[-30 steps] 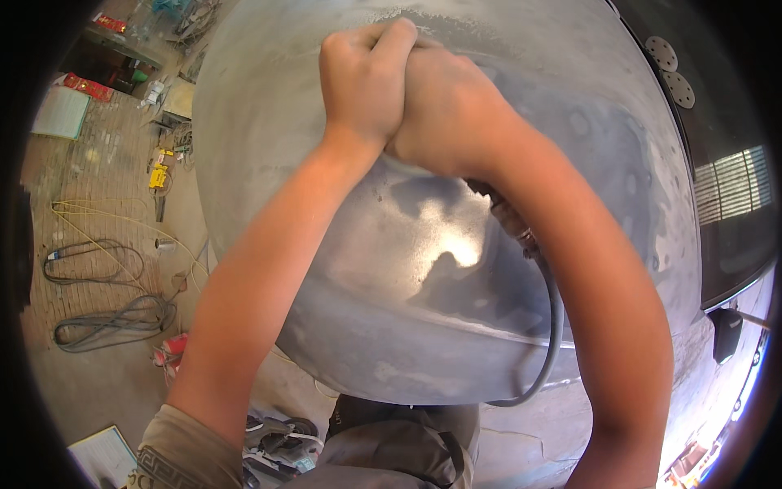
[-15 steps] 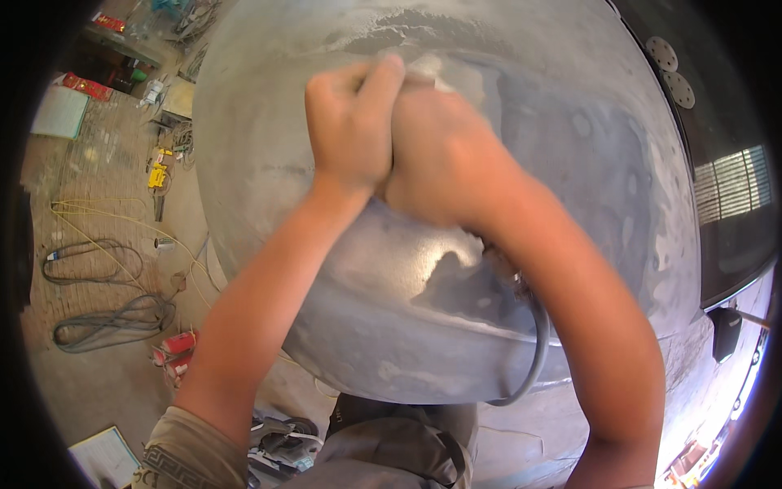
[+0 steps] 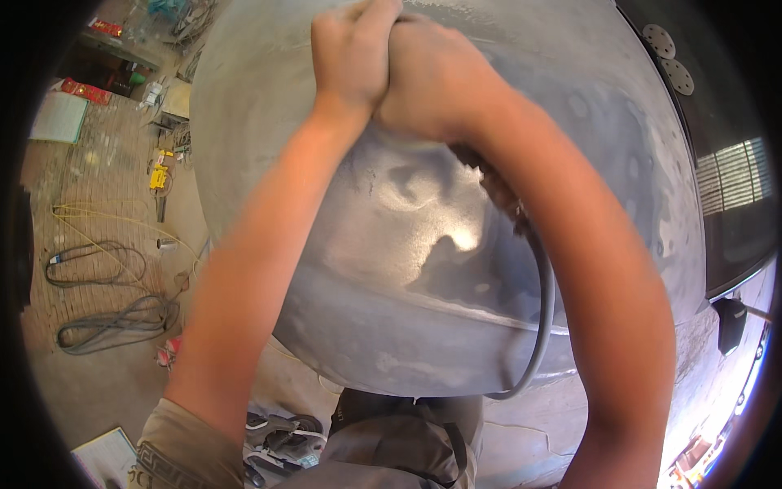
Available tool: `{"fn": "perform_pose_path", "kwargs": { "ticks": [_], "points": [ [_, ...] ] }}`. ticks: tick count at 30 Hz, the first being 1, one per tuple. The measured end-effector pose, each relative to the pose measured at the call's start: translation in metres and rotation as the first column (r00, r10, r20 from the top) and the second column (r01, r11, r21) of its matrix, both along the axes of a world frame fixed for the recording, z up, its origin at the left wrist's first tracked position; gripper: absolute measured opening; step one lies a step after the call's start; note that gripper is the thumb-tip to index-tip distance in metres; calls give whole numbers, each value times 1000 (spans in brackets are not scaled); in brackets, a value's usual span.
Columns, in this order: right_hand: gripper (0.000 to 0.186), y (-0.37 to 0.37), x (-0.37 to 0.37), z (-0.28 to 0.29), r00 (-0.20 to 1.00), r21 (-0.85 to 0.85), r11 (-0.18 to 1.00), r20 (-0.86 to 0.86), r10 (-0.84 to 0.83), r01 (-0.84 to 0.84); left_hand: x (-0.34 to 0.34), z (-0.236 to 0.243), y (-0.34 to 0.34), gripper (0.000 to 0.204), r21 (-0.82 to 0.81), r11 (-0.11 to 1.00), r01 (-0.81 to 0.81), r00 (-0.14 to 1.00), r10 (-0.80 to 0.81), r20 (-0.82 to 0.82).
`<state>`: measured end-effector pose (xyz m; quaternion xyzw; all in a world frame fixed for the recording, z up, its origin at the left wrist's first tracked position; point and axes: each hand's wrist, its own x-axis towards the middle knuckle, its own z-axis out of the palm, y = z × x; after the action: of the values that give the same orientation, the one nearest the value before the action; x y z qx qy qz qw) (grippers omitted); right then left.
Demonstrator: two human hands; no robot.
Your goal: The person sands the hood of a car using a handheld power sander. They move the sander across the surface in circular and linear motions, occasionally pausing to feel the surface with their hand. The task continues across multiple areas of the hood.
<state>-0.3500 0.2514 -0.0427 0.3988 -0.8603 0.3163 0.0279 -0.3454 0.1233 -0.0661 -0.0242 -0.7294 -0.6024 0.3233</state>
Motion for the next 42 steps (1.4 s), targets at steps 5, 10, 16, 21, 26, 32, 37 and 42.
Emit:
{"fn": "perform_pose_path", "kwargs": {
  "ticks": [5,10,16,21,26,32,37,42],
  "points": [
    [28,-1,20,-16,998,41,999,-56,12,-10,23,-18,-4,43,43,999,-16,1000,16,-1],
    [26,-3,17,-11,997,-109,993,-70,-43,35,15,-5,-1,39,58,998,21,997,-17,-70],
    [20,10,46,-20,1000,-38,999,6,13,-13,51,-18,10,32,82,996,19,1000,-19,-4],
    [31,23,16,-2,990,-63,998,143,-18,28,19,-9,13,40,-100,995,-1,992,13,122],
    [45,47,-41,10,981,-50,997,189,-45,56,-60,3,44,36,-284,953,-103,984,139,108],
    [32,91,45,-12,979,-70,994,176,98,-87,60,-6,76,41,-205,976,78,978,-34,208],
    [28,126,100,5,922,40,989,370,115,-139,126,1,108,42,-169,974,154,947,-97,305],
    [27,142,36,5,986,-127,990,163,-33,54,39,4,134,46,-242,967,84,975,-29,222]
  ]
}}
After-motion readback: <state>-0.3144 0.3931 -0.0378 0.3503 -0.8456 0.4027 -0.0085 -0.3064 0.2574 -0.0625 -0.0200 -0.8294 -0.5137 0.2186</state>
